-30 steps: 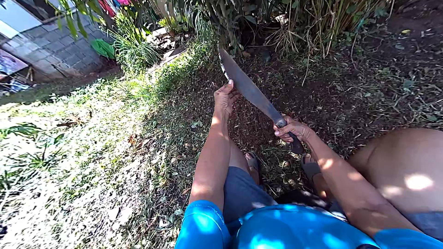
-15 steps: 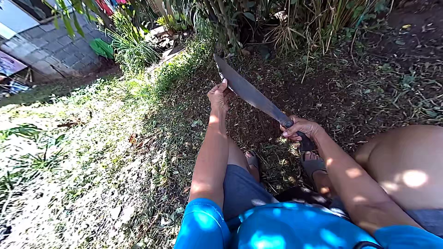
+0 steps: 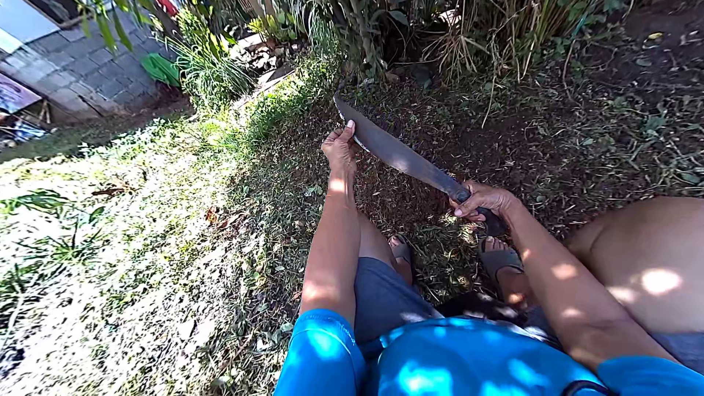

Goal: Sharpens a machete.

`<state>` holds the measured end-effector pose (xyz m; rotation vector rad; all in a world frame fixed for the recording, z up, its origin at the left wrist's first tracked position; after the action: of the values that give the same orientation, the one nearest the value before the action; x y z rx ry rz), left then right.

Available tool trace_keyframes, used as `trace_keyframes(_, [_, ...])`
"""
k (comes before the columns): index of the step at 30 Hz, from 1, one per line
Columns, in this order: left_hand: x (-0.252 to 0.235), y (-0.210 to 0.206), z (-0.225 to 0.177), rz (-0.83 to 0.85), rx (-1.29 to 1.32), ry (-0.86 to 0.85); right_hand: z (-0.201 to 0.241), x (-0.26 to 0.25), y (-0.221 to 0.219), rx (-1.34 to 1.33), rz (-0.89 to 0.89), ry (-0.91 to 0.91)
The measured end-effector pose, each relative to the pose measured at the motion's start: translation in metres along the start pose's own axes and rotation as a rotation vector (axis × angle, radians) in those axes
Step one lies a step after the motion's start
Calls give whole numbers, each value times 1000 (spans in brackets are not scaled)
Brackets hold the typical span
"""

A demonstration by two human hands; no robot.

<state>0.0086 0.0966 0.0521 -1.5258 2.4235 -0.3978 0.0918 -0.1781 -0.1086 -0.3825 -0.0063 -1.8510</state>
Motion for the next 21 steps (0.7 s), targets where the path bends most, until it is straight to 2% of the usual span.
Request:
trace_keyframes(4, [-5, 11, -5, -73, 37, -36, 1, 2, 0, 42, -1, -3])
trace_keyframes(8, [-10, 27, -5, -171, -34, -24, -4, 2, 8, 50, -67, -22])
trace_keyframes(11, [-14, 32, -4, -192, -207, -91, -4, 3, 14, 63, -177, -35])
trace_keyframes(14, [-18, 28, -4, -136, -520, -194, -7, 1, 19, 24, -313, -67])
trace_keyframes(18, [-15, 17, 4, -22, -845, -130, -29, -2, 29, -41, -615, -256])
trace_keyframes(21, [-9, 9, 1, 7, -976, -152, -71, 2, 36, 50, -784, -483])
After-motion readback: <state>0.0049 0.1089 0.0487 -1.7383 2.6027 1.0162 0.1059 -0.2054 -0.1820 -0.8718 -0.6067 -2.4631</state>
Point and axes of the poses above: each hand's wrist, its own x-axis away from the middle knuckle, its own y-axis out of the back of the hand, z = x × y, the point moved 8 cm from there along -x, towards the middle knuckle, and after that the axes turned 6 degrees about -z, right-handed, at the moved point
